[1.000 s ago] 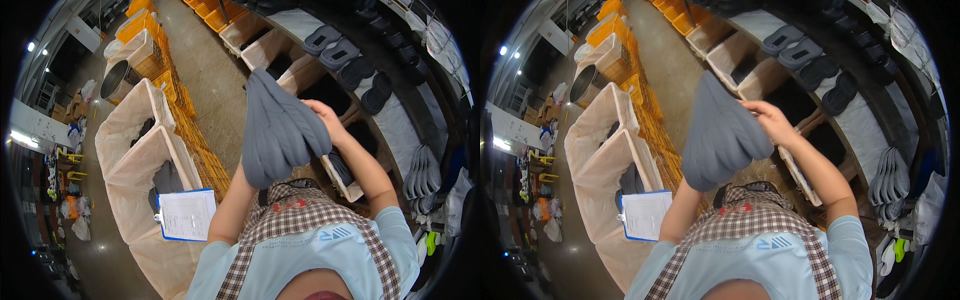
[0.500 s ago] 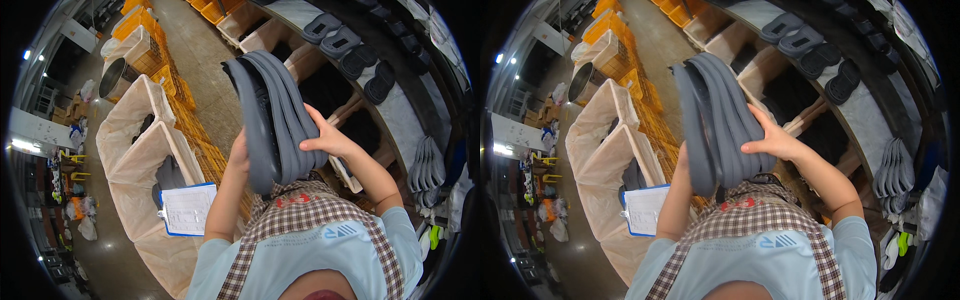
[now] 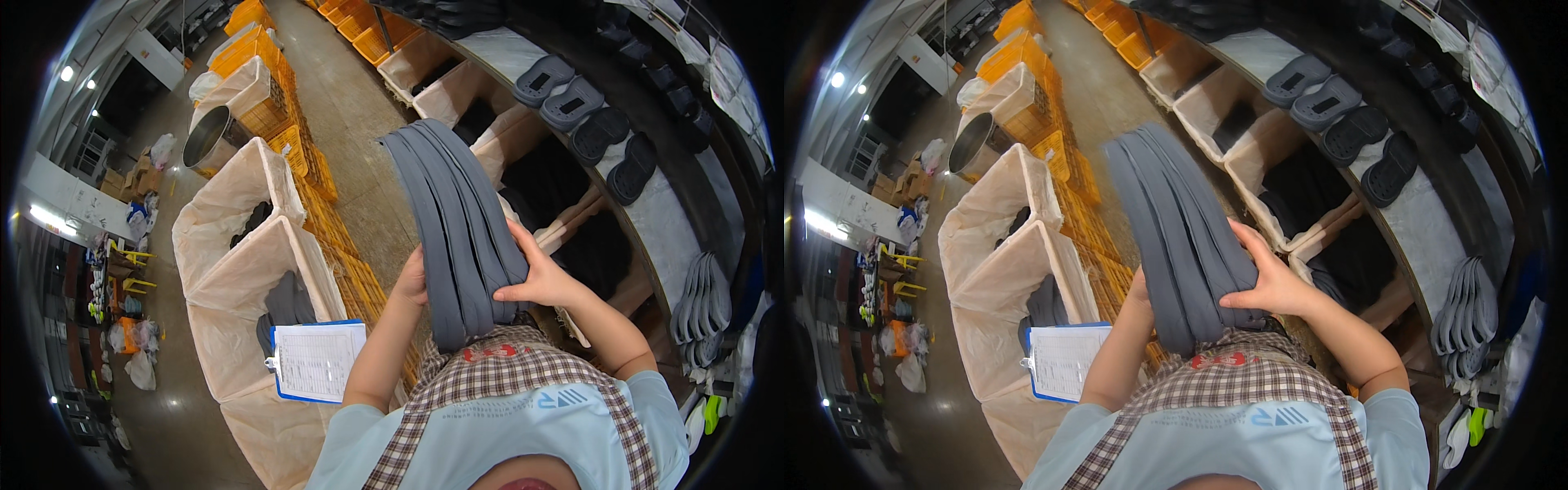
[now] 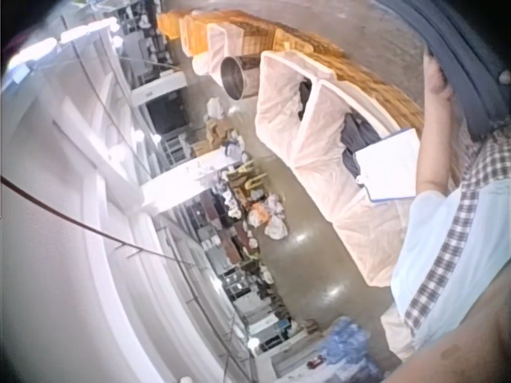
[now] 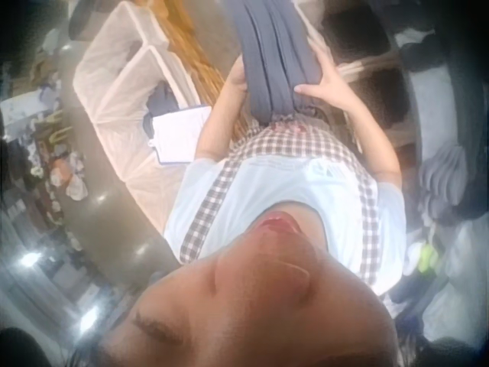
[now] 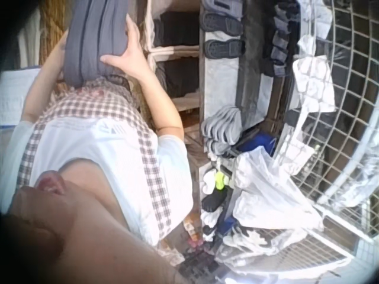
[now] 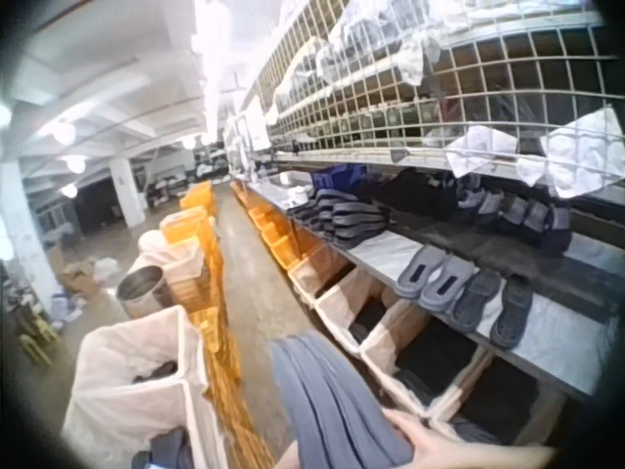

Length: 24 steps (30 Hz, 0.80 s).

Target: The person picks up white and black slipper soles, turns them over to inspect the bottom, and places them on a table. They then write on a clipboard with a pen before continuing to pick up and stack gray and black slipper soles on the table.

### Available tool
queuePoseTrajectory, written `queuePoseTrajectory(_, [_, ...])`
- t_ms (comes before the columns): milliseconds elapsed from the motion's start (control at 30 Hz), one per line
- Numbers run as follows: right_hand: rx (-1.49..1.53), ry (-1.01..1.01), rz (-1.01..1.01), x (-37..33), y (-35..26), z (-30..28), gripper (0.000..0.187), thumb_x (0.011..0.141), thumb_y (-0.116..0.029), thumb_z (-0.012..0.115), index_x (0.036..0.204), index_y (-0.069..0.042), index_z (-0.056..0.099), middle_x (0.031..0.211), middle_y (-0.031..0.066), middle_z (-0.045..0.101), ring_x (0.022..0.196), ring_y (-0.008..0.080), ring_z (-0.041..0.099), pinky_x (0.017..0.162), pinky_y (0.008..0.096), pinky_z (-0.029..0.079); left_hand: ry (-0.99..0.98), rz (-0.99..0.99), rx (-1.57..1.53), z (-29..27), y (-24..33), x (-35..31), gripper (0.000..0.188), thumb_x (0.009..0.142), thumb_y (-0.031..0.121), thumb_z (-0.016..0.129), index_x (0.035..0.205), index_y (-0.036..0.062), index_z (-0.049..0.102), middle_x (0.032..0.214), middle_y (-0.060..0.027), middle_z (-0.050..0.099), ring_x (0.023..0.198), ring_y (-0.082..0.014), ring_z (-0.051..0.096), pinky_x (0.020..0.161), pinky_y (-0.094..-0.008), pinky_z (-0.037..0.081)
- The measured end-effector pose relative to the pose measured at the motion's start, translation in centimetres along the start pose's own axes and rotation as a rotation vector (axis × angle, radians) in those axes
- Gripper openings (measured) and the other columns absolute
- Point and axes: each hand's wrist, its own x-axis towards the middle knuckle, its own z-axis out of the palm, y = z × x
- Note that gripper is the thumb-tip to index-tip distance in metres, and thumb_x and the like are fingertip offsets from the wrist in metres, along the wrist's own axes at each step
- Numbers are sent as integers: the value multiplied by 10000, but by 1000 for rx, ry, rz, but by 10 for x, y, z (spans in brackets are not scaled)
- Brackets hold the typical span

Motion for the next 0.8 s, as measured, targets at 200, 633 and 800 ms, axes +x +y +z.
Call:
queuePoseTrajectory(200, [380, 72, 49, -5, 10, 5, 897, 804, -306, 712, 1467, -71, 155, 1479, 168, 186, 1369, 290, 207, 1096, 414, 226, 93, -166, -394, -8, -1, -7, 444, 887, 161, 597, 1284, 11, 465, 1188, -155, 581, 1036, -251, 613, 826, -392, 554])
queuePoseTrajectory(633, [40, 103, -54, -23, 34, 8, 1005, 709, -276, 806, 1470, -102, 174, 1478, 152, 213, 1359, 264, 234, 1095, 396, 230, 71, -143, 40, 6, -1, 0, 509, 863, 85, 601, 1321, -1, 395, 1216, -153, 550, 1079, -272, 582, 892, -386, 511])
queuePoseTrajectory(800, [427, 231, -35, -46, 37, -6, 941, 776, -188, 750, 1465, -48, 124, 1494, 151, 189, 1380, 247, 195, 1121, 361, 188, -16, -380, 28, 63, -7, 28, 559, 898, 186, 533, 1381, 20, 306, 1299, -168, 477, 1136, -286, 537, 928, -396, 479])
